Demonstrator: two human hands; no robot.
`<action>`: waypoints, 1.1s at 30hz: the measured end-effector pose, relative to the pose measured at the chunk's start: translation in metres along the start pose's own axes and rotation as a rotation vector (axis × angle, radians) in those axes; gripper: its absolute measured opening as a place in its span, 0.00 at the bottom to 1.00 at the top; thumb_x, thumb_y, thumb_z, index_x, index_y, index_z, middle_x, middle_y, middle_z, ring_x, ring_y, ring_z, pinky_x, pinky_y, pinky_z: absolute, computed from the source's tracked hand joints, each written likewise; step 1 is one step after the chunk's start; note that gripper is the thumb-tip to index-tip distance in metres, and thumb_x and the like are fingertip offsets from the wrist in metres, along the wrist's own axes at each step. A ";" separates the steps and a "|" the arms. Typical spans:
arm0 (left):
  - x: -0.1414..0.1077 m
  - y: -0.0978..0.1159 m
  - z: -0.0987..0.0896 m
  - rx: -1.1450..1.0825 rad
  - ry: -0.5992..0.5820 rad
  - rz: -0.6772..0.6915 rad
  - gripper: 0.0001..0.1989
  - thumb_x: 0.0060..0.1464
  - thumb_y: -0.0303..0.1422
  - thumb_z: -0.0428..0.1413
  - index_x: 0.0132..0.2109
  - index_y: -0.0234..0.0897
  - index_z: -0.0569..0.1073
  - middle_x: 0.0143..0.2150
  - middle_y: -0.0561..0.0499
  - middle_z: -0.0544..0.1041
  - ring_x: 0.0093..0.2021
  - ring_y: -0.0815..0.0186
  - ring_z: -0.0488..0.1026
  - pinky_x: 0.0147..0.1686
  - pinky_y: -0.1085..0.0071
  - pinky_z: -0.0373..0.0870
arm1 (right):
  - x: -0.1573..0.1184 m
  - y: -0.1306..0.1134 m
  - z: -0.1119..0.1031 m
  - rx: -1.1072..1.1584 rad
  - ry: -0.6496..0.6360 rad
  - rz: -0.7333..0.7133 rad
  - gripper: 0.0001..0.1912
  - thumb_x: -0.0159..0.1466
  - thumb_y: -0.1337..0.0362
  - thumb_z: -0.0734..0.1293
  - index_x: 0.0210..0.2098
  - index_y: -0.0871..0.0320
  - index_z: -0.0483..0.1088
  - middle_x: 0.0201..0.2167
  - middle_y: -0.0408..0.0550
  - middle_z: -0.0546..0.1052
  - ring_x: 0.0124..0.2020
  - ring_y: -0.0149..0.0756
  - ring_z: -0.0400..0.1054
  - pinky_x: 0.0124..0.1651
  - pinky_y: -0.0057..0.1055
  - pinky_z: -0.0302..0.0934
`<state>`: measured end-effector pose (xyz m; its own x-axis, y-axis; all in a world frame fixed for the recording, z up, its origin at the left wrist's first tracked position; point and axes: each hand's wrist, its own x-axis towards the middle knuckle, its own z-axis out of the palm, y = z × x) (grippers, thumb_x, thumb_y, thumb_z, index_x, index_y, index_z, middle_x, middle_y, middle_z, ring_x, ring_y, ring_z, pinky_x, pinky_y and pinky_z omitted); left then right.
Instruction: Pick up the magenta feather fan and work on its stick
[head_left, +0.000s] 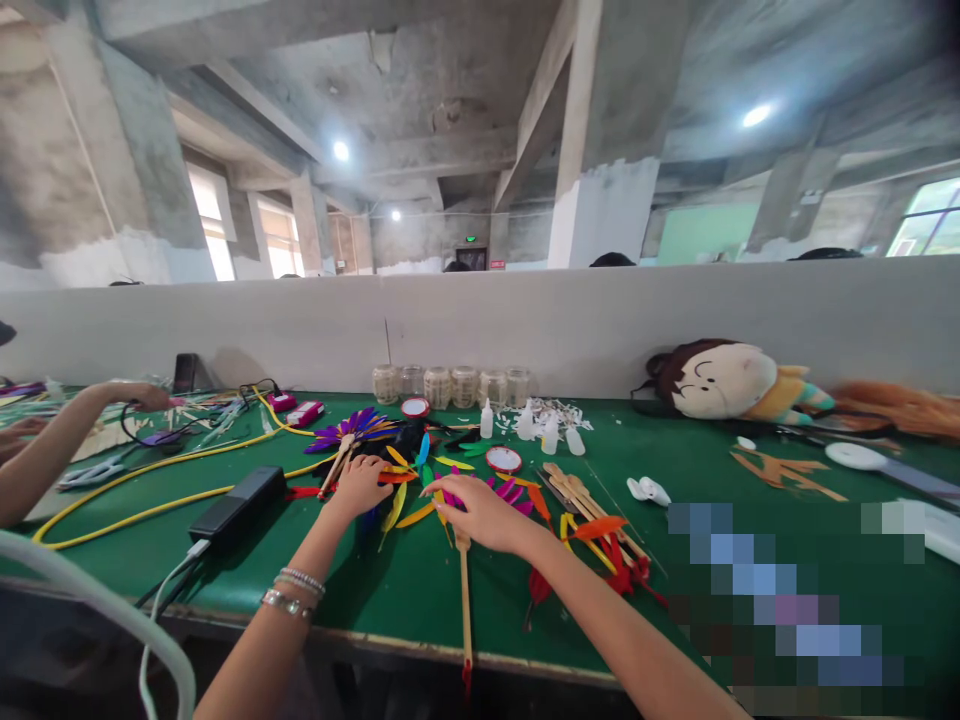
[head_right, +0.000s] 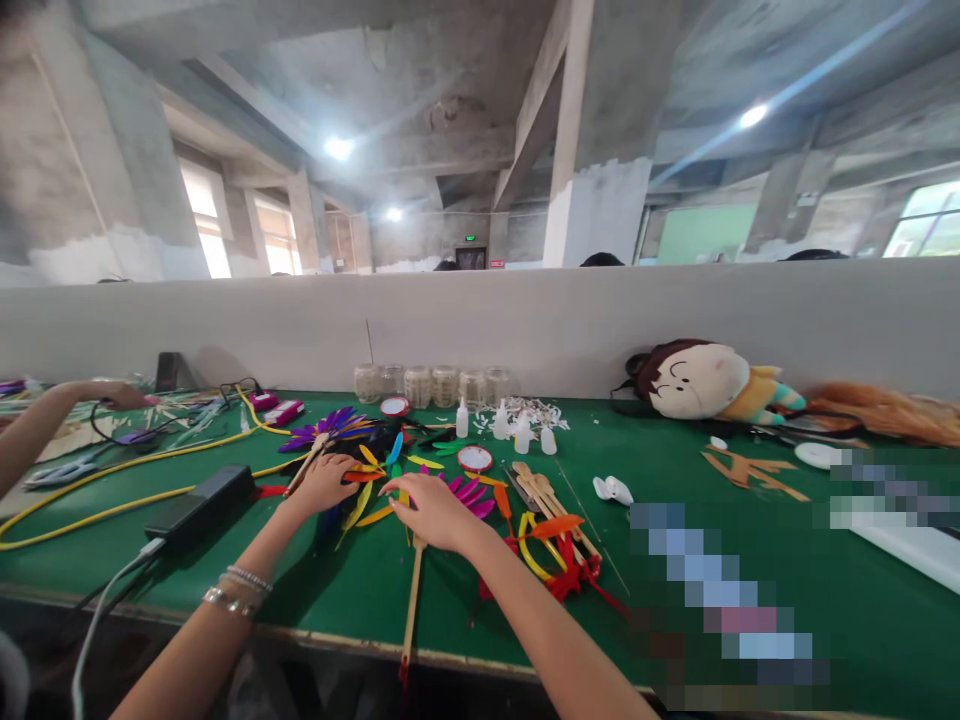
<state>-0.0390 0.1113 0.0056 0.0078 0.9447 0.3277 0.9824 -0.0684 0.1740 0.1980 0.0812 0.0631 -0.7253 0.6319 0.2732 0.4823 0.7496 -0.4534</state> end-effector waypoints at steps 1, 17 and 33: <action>0.006 -0.003 0.002 -0.009 0.007 0.004 0.16 0.45 0.35 0.54 0.44 0.40 0.72 0.48 0.47 0.72 0.51 0.56 0.63 0.52 0.62 0.54 | -0.001 -0.001 -0.002 -0.002 -0.007 -0.007 0.15 0.62 0.60 0.56 0.45 0.54 0.68 0.43 0.49 0.73 0.46 0.38 0.64 0.47 0.35 0.56; 0.026 -0.031 0.003 -0.118 0.205 -0.305 0.19 0.56 0.41 0.42 0.29 0.36 0.72 0.25 0.47 0.73 0.27 0.62 0.70 0.24 0.73 0.56 | 0.064 0.017 0.020 -0.195 0.058 0.010 0.14 0.61 0.66 0.55 0.44 0.55 0.68 0.43 0.46 0.74 0.44 0.34 0.65 0.45 0.30 0.55; 0.020 -0.013 -0.001 -0.276 0.728 -0.045 0.27 0.49 0.37 0.53 0.56 0.40 0.60 0.54 0.43 0.63 0.56 0.56 0.57 0.55 0.57 0.53 | 0.111 0.032 0.045 -0.474 0.038 -0.039 0.09 0.59 0.65 0.61 0.36 0.62 0.70 0.38 0.55 0.74 0.46 0.41 0.63 0.46 0.34 0.53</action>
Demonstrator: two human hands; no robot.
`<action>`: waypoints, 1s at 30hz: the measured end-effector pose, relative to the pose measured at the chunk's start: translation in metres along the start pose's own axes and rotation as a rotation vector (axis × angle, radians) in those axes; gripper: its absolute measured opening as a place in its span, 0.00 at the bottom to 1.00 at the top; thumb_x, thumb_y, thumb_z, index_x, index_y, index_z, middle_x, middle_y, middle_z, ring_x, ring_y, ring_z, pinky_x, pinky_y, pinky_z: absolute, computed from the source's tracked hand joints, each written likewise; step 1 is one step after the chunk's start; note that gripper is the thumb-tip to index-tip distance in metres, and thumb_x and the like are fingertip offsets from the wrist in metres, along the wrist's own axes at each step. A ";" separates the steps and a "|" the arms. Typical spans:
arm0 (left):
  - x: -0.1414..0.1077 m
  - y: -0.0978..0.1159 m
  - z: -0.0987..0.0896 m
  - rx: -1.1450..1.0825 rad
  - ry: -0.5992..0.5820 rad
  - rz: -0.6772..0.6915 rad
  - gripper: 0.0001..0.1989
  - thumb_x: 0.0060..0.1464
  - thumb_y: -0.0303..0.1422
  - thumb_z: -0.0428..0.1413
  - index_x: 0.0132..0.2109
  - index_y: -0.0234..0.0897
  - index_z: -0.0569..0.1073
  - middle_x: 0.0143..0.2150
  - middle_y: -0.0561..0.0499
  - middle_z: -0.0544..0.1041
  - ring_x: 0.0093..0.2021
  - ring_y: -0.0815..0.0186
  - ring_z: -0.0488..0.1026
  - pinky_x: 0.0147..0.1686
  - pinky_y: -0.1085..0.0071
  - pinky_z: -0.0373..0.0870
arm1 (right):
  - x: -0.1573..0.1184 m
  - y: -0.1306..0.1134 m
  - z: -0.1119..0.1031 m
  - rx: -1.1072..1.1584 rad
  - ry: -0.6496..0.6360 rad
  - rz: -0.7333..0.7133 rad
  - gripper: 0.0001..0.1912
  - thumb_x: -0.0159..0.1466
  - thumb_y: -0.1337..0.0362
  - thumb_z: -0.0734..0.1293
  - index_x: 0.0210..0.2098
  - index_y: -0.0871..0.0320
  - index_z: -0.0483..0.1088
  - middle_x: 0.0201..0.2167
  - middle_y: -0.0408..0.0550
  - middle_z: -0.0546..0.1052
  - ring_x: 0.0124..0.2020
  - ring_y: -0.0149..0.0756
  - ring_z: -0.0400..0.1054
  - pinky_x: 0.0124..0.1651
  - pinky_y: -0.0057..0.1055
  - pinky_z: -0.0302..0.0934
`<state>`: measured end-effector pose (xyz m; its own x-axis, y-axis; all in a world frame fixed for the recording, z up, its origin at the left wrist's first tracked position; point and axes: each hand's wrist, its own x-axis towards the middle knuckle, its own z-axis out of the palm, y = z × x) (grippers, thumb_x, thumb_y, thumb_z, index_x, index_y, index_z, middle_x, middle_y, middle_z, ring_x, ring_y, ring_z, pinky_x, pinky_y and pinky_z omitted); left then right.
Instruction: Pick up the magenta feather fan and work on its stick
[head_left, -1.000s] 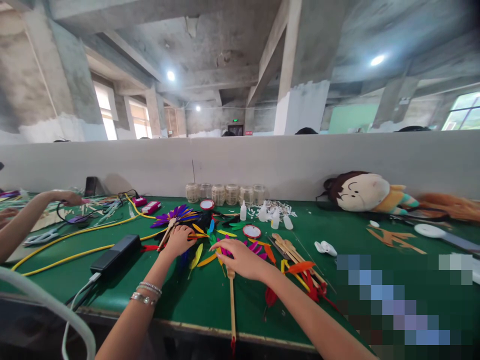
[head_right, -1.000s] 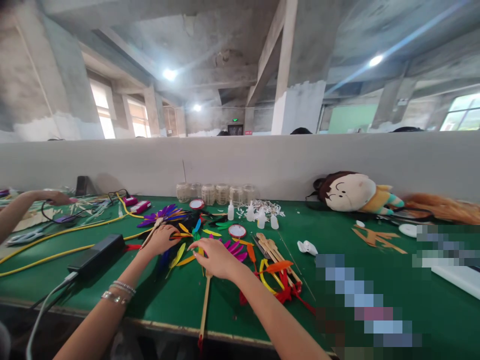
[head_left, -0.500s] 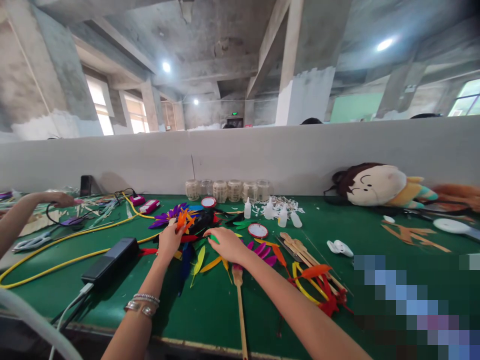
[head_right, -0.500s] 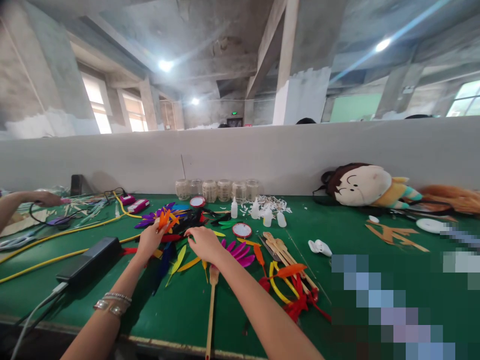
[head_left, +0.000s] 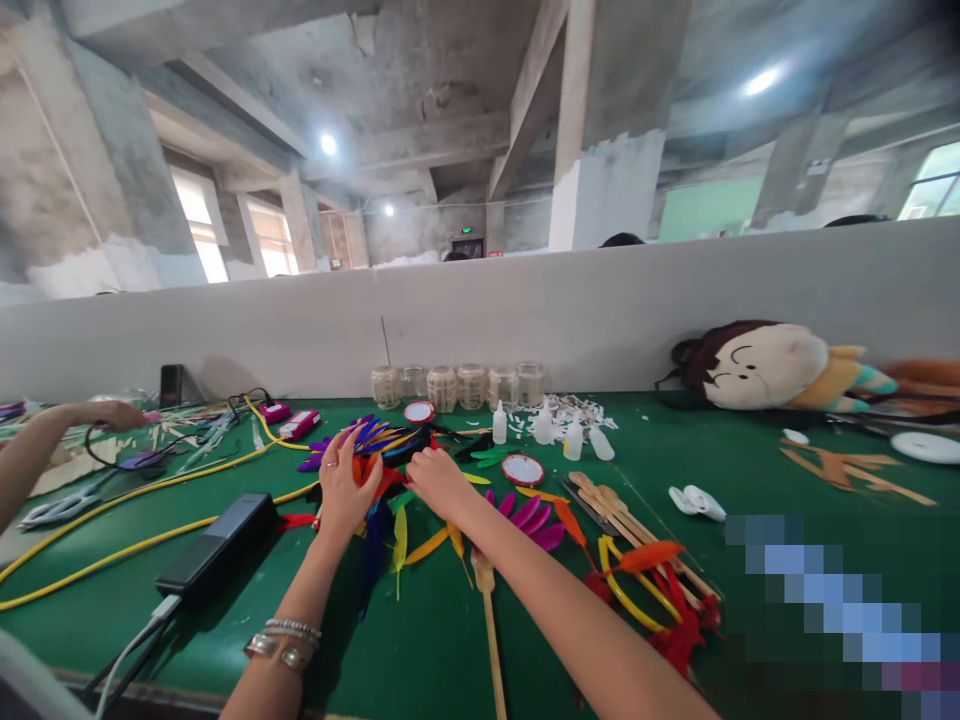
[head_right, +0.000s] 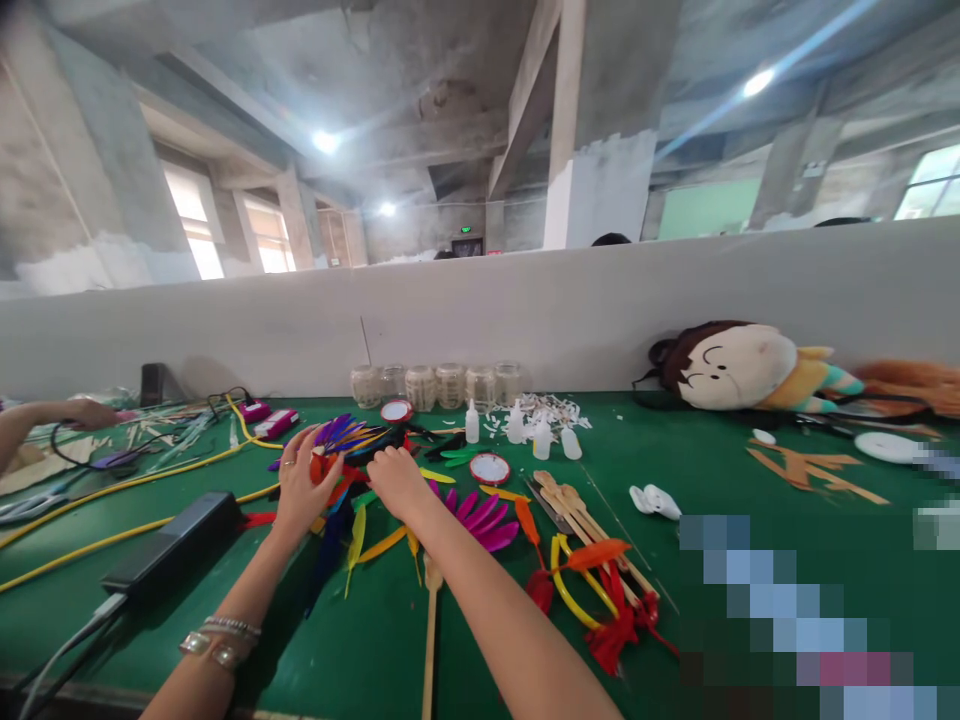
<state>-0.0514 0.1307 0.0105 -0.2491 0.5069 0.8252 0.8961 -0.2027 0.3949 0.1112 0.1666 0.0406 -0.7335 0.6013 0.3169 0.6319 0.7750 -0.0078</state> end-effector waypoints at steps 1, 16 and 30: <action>0.001 0.001 -0.001 -0.024 -0.020 0.030 0.22 0.51 0.36 0.51 0.54 0.41 0.63 0.54 0.45 0.65 0.55 0.58 0.59 0.55 0.58 0.53 | -0.003 0.001 -0.004 0.009 -0.004 0.001 0.09 0.60 0.66 0.61 0.36 0.63 0.70 0.38 0.55 0.74 0.45 0.40 0.64 0.46 0.34 0.53; -0.004 0.011 0.010 -0.785 -0.537 -0.466 0.19 0.39 0.44 0.59 0.34 0.34 0.75 0.32 0.49 0.76 0.38 0.61 0.72 0.40 0.67 0.67 | -0.030 0.005 -0.006 0.711 -0.016 0.247 0.14 0.59 0.57 0.60 0.29 0.60 0.71 0.25 0.45 0.76 0.24 0.29 0.66 0.26 0.24 0.54; -0.009 0.009 0.005 -0.936 -0.613 -0.541 0.18 0.36 0.46 0.60 0.22 0.34 0.69 0.20 0.54 0.68 0.23 0.72 0.64 0.25 0.75 0.61 | -0.052 -0.059 -0.003 0.346 0.101 0.412 0.19 0.65 0.59 0.48 0.33 0.57 0.67 0.30 0.48 0.76 0.30 0.35 0.70 0.26 0.27 0.52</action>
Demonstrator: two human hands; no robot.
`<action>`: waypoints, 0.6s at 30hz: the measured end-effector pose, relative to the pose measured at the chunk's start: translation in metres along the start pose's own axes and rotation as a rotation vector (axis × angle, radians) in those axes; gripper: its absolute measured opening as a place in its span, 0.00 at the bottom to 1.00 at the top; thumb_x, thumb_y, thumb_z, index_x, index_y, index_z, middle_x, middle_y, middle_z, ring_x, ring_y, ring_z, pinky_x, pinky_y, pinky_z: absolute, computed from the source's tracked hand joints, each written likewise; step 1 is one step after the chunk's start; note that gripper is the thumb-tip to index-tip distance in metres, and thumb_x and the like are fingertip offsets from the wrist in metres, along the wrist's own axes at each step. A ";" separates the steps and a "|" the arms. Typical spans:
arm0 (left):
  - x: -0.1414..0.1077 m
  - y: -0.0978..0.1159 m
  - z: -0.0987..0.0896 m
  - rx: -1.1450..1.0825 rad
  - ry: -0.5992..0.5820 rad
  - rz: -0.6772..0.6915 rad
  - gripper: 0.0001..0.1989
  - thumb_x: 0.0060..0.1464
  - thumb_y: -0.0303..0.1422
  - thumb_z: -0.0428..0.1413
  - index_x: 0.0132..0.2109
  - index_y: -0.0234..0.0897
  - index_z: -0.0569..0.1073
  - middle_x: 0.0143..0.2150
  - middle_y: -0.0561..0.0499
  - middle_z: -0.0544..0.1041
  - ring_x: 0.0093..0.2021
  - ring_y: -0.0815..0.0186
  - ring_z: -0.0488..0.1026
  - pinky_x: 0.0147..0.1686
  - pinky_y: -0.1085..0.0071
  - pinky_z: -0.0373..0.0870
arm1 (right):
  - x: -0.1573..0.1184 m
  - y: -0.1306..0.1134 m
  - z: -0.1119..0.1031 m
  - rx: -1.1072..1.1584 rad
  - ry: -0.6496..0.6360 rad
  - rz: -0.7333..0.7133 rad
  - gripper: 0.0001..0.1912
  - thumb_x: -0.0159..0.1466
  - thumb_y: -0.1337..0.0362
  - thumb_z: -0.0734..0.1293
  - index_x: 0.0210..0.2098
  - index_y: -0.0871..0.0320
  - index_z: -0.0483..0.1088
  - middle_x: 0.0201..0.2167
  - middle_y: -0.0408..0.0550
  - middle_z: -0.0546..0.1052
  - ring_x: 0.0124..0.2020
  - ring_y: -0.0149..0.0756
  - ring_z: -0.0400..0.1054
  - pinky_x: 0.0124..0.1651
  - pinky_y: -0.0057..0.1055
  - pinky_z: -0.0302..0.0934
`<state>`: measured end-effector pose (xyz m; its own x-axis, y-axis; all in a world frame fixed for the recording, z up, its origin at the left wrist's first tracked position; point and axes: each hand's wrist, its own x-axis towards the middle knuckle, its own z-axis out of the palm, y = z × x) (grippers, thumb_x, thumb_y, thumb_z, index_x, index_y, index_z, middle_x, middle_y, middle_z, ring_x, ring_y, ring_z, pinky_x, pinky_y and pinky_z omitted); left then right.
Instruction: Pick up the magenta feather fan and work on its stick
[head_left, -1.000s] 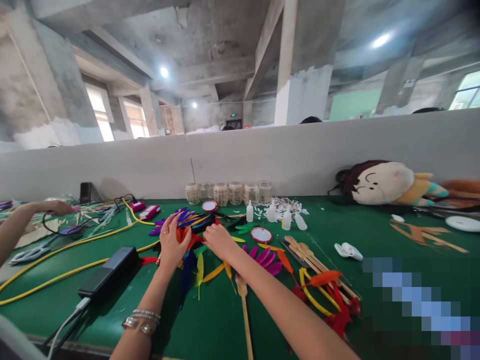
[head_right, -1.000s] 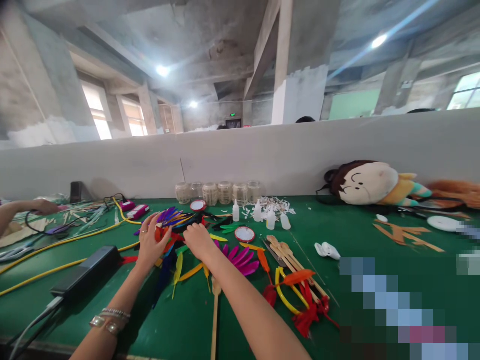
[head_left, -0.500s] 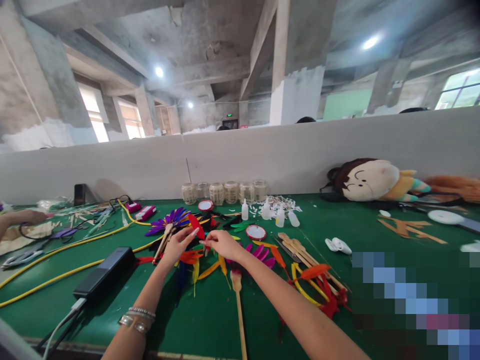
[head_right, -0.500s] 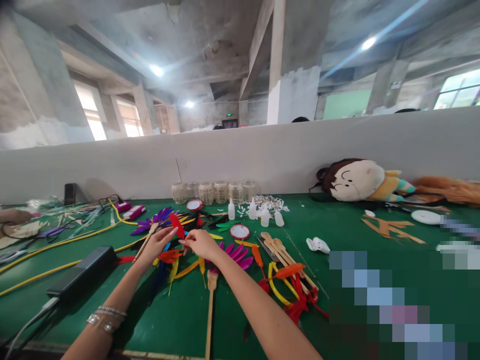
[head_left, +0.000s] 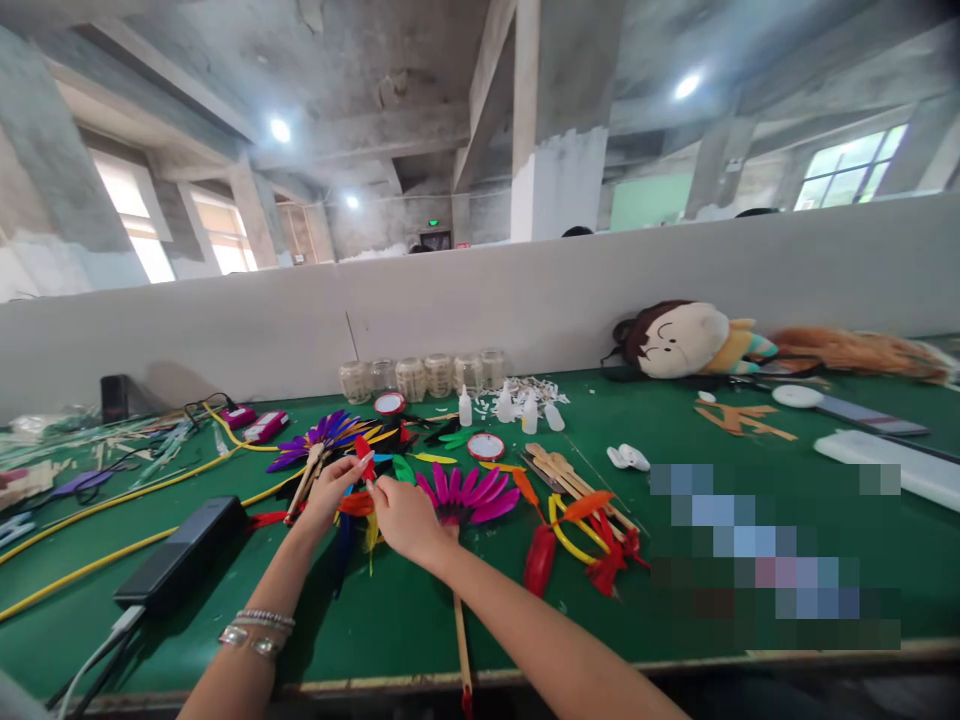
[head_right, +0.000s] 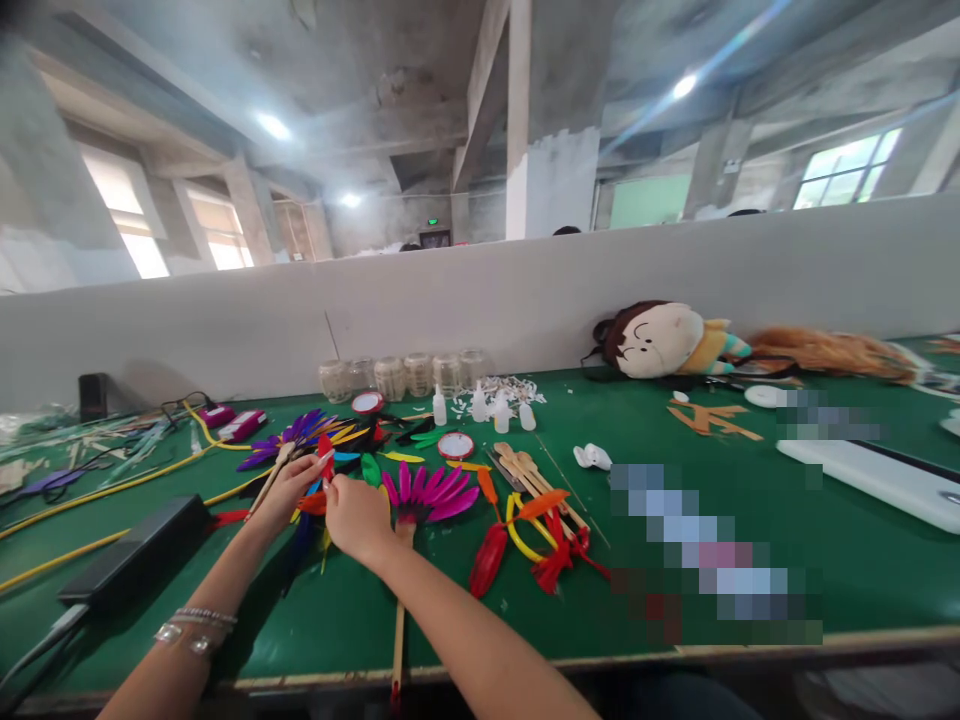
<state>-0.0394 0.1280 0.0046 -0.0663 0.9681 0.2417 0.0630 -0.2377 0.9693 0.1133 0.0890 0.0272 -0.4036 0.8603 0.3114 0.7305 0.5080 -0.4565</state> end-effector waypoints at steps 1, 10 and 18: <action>0.000 -0.001 0.000 -0.016 -0.006 -0.006 0.18 0.35 0.46 0.60 0.22 0.34 0.68 0.20 0.55 0.68 0.22 0.72 0.64 0.25 0.76 0.61 | -0.003 -0.002 0.000 -0.022 0.007 0.011 0.19 0.65 0.60 0.48 0.34 0.57 0.67 0.30 0.48 0.76 0.31 0.35 0.70 0.27 0.28 0.53; -0.009 0.004 0.004 -0.192 -0.135 -0.202 0.17 0.36 0.42 0.61 0.32 0.35 0.71 0.25 0.53 0.71 0.23 0.71 0.68 0.23 0.76 0.64 | -0.019 -0.018 -0.002 -0.142 0.030 -0.002 0.16 0.64 0.64 0.50 0.35 0.61 0.68 0.31 0.53 0.77 0.32 0.39 0.72 0.31 0.30 0.60; -0.009 0.010 0.004 -0.243 -0.043 -0.111 0.19 0.31 0.42 0.64 0.29 0.35 0.68 0.15 0.62 0.62 0.13 0.80 0.55 0.13 0.82 0.52 | -0.016 -0.024 -0.006 -0.131 0.041 0.027 0.18 0.65 0.63 0.49 0.35 0.61 0.68 0.30 0.53 0.77 0.31 0.39 0.72 0.30 0.30 0.61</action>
<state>-0.0342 0.1177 0.0117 -0.0169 0.9905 0.1365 -0.1837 -0.1373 0.9734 0.1052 0.0630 0.0384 -0.3621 0.8695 0.3360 0.8075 0.4727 -0.3529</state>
